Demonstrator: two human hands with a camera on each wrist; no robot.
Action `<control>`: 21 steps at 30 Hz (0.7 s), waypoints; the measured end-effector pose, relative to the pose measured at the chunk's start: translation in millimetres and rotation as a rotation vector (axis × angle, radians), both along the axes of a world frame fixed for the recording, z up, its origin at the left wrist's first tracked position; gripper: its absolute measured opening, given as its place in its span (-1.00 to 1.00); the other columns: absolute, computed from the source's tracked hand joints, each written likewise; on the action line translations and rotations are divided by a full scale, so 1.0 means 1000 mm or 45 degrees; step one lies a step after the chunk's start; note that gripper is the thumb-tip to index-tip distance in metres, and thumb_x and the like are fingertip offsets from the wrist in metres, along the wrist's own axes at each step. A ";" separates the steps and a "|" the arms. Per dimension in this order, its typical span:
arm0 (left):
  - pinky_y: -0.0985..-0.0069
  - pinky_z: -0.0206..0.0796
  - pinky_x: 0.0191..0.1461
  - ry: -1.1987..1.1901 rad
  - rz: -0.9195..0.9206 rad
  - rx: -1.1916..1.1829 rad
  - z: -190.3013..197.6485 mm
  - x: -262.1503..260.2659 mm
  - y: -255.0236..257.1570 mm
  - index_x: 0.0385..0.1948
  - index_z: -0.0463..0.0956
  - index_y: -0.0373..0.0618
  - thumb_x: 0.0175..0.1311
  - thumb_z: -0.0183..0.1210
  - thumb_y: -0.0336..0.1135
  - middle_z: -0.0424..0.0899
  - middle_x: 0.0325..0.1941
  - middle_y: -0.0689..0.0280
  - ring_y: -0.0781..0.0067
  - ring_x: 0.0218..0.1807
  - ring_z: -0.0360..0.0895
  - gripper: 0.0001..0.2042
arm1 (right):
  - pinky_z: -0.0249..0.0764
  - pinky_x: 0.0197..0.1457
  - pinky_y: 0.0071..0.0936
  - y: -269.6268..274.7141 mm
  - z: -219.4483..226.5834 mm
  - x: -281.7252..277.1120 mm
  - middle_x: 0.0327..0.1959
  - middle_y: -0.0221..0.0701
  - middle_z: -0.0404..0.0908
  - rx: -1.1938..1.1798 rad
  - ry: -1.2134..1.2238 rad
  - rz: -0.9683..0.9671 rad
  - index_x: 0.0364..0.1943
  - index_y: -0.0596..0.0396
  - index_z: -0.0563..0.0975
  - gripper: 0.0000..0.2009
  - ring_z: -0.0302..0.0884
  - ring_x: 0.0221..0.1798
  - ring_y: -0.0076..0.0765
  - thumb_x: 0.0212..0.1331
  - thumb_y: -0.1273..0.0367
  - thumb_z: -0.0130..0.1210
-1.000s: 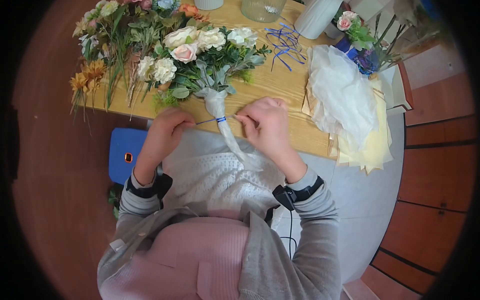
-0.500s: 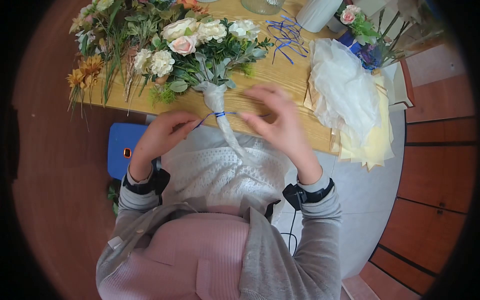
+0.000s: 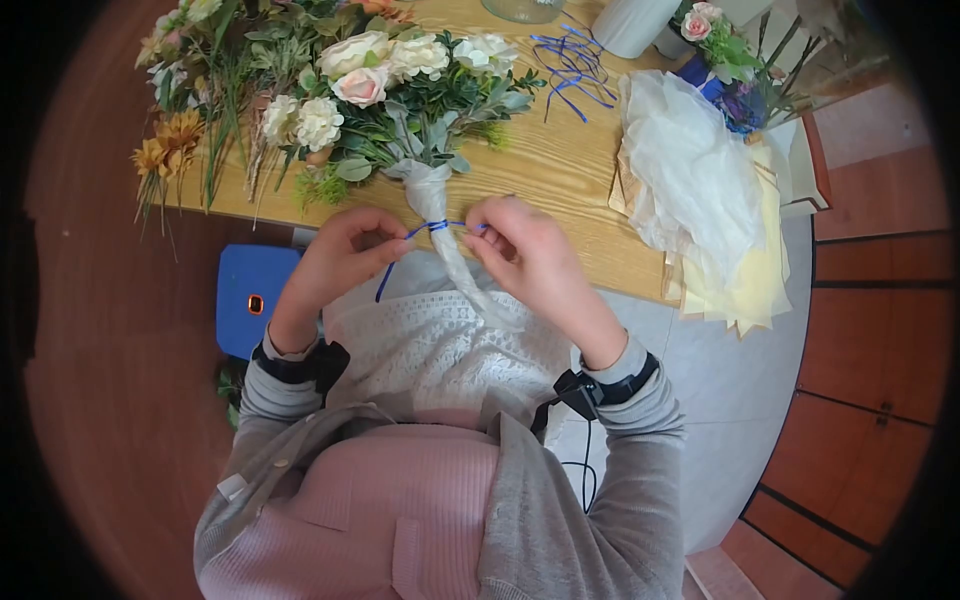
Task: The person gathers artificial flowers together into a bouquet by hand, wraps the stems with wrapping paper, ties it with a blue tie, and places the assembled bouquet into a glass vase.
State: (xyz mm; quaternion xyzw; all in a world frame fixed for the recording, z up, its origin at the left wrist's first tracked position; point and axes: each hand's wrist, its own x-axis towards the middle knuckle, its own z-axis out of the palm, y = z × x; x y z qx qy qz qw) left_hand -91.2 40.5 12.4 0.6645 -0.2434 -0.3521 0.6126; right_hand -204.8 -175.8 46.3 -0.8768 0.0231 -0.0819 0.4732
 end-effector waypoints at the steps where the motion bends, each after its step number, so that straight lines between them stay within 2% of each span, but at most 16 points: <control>1: 0.73 0.17 -0.52 0.187 -0.001 -0.004 0.004 -0.001 0.000 -0.25 0.53 -0.23 0.22 0.24 -0.39 0.55 -0.45 0.44 0.76 -0.55 0.35 -0.84 | 0.45 -0.41 -0.48 -0.003 -0.001 0.000 -0.39 -0.31 0.54 -0.047 -0.077 0.066 -0.21 0.12 0.55 -0.80 0.53 -0.42 -0.33 0.04 0.50 0.23; 3: 0.75 0.14 -0.54 0.251 0.007 -0.062 0.000 -0.002 0.000 -0.24 0.54 -0.22 0.22 0.25 -0.39 0.55 -0.46 0.46 0.79 -0.55 0.33 -0.84 | 0.44 -0.41 -0.48 -0.004 -0.005 0.002 -0.40 -0.33 0.54 -0.091 -0.150 0.134 -0.26 0.12 0.57 -0.83 0.52 -0.42 -0.32 0.03 0.51 0.23; 5: 0.77 0.10 -0.55 0.313 0.011 -0.121 -0.003 -0.004 -0.002 -0.24 0.55 -0.21 0.21 0.26 -0.38 0.54 -0.47 0.47 0.81 -0.55 0.32 -0.84 | 0.45 -0.38 -0.45 0.000 -0.010 0.004 -0.37 -0.34 0.55 -0.376 -0.366 -0.007 -0.33 0.12 0.61 -0.88 0.52 -0.41 -0.30 0.01 0.52 0.24; 9: 0.76 0.16 -0.48 0.240 0.110 -0.313 -0.014 -0.015 -0.010 -0.20 0.57 -0.22 0.21 0.26 -0.41 0.57 -0.42 0.48 0.79 -0.49 0.36 -0.83 | 0.46 -0.34 -0.43 0.010 -0.017 0.010 -0.33 -0.32 0.56 -0.507 -0.510 -0.132 -0.31 0.11 0.63 -0.85 0.53 -0.39 -0.28 -0.02 0.53 0.26; 12: 0.76 0.19 -0.42 0.165 0.231 -0.379 -0.017 -0.021 -0.017 -0.15 0.58 -0.21 0.21 0.24 -0.45 0.58 -0.38 0.48 0.79 -0.43 0.38 -0.81 | 0.46 -0.32 -0.48 0.015 -0.031 0.017 -0.29 -0.32 0.58 -0.423 -0.671 -0.233 -0.35 0.12 0.64 -0.86 0.55 -0.35 -0.30 -0.05 0.53 0.28; 14: 0.76 0.21 -0.39 0.140 0.293 -0.395 -0.018 -0.025 -0.019 -0.13 0.58 -0.20 0.22 0.23 -0.47 0.59 -0.36 0.48 0.78 -0.40 0.40 -0.80 | 0.46 -0.29 -0.52 0.018 -0.036 0.020 -0.28 -0.35 0.59 -0.044 -0.564 -0.268 -0.38 0.13 0.65 -0.87 0.55 -0.30 -0.37 -0.07 0.54 0.29; 15: 0.76 0.21 -0.39 0.099 0.310 -0.410 -0.019 -0.027 -0.020 -0.11 0.58 -0.20 0.23 0.21 -0.48 0.59 -0.36 0.48 0.78 -0.40 0.39 -0.80 | 0.46 -0.29 -0.52 0.017 -0.038 0.022 -0.28 -0.35 0.59 -0.041 -0.564 -0.268 -0.38 0.13 0.65 -0.87 0.55 -0.30 -0.37 -0.07 0.54 0.29; 17: 0.76 0.21 -0.40 0.057 0.327 -0.426 -0.022 -0.028 -0.022 -0.09 0.57 -0.20 0.24 0.19 -0.49 0.58 -0.35 0.48 0.78 -0.39 0.39 -0.79 | 0.46 -0.26 -0.55 0.013 -0.042 0.026 -0.28 -0.38 0.60 0.166 -0.486 -0.210 -0.39 0.14 0.64 -0.88 0.54 -0.28 -0.44 -0.07 0.54 0.30; 19: 0.76 0.21 -0.40 -0.174 0.362 -0.358 -0.026 -0.029 -0.024 -0.08 0.57 -0.23 0.25 0.17 -0.51 0.56 -0.30 0.44 0.77 -0.39 0.38 -0.79 | 0.46 -0.25 -0.56 0.008 -0.040 0.027 -0.27 -0.38 0.59 0.209 -0.439 -0.145 -0.39 0.14 0.64 -0.88 0.53 -0.28 -0.45 -0.07 0.53 0.31; 21: 0.76 0.22 -0.40 -0.255 0.351 -0.368 -0.026 -0.029 -0.025 -0.08 0.57 -0.23 0.24 0.17 -0.52 0.56 -0.28 0.42 0.75 -0.40 0.38 -0.78 | 0.46 -0.24 -0.57 0.007 -0.035 0.027 -0.25 -0.38 0.58 0.249 -0.391 -0.080 -0.39 0.15 0.64 -0.87 0.53 -0.27 -0.47 -0.08 0.53 0.31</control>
